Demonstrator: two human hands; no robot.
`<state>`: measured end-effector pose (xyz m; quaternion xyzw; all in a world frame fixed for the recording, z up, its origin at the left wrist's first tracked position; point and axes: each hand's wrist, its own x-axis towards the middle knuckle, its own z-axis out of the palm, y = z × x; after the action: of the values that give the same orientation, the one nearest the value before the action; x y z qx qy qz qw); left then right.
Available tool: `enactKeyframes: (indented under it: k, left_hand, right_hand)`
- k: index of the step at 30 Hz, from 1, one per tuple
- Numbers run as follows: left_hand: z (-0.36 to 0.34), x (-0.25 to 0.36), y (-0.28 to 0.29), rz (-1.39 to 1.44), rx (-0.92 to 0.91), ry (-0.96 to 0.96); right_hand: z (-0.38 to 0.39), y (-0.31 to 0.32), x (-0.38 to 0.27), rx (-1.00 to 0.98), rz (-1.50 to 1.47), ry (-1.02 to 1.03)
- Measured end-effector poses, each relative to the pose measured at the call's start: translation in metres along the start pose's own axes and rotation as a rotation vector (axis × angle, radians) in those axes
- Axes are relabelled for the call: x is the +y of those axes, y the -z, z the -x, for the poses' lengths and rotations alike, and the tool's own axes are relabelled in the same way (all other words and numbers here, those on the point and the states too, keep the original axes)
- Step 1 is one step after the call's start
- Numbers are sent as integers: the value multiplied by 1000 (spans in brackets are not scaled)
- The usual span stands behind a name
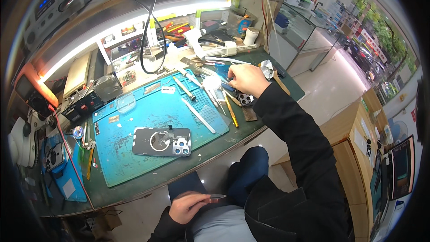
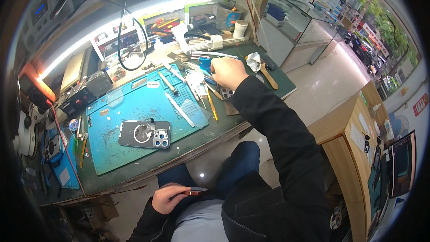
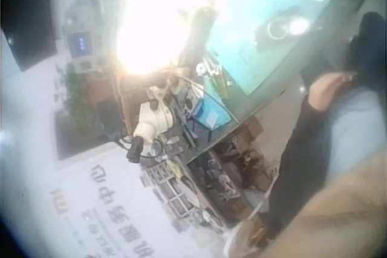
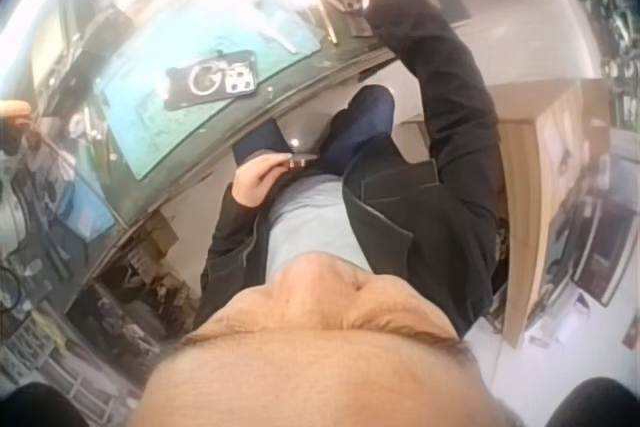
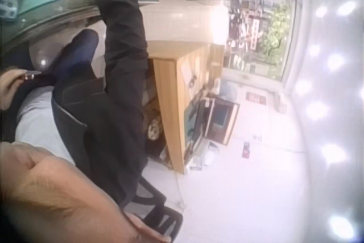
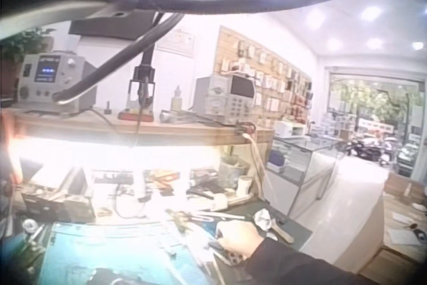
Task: The person cleans a small electronic component with a brush and screwdriver, then applies adhesive tape to the back of a smartphone. They place the component into the phone's back cover and press it into place.
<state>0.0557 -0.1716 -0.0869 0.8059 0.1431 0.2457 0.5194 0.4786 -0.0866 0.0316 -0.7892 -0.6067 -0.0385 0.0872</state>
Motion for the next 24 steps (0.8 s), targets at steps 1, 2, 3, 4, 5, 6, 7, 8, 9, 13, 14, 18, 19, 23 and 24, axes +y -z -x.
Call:
enactKeyframes:
  k: [1, 2, 3, 4, 5, 6, 7, 8, 9, 13, 14, 18, 19, 23, 24]
  left_hand:
    - [-1, 0, 2, -17, -8, -15]
    - [-1, 2, 4, -25, 3, -7]
    - [0, 4, 6, -32, 14, 0]
    - [0, 6, 7, -40, 26, 0]
    - [2, 6, 6, -56, 37, -2]
    - [4, 6, 4, -47, 45, 5]
    - [6, 7, 2, -41, 54, 11]
    - [7, 7, 0, -34, 62, 18]
    - [9, 7, -3, -35, 69, 14]
    - [15, 10, -14, -23, 77, -2]
    - [15, 12, -16, -16, 67, -14]
    - [21, 12, -22, -32, 54, -22]
    - [21, 13, -22, -44, 55, -22]
    - [25, 18, -18, -96, 53, -9]
    - [26, 20, -17, -99, 53, 6]
  right_hand:
    - [-1, 0, 1, -18, -33, -27]
    - [-1, 0, 0, -35, -65, -53]
    - [1, -1, -2, -36, -67, -45]
    - [2, 0, -4, -28, -77, -48]
    - [3, -1, -4, -19, -87, -51]
    - [4, -2, -4, -11, -98, -54]
    - [3, -5, -1, 18, -100, -26]
    - [2, -9, 3, 73, -99, -13]
    - [1, -14, 8, 127, -99, -1]
    - [5, -3, 3, 212, -159, -45]
    - [4, -1, 8, 228, -177, -45]
    - [2, -5, 23, 336, -383, -48]
    - [4, -6, 25, 294, -399, -51]
    - [11, 1, 12, 171, -269, -107]
    - [11, 3, 6, 151, -189, -131]
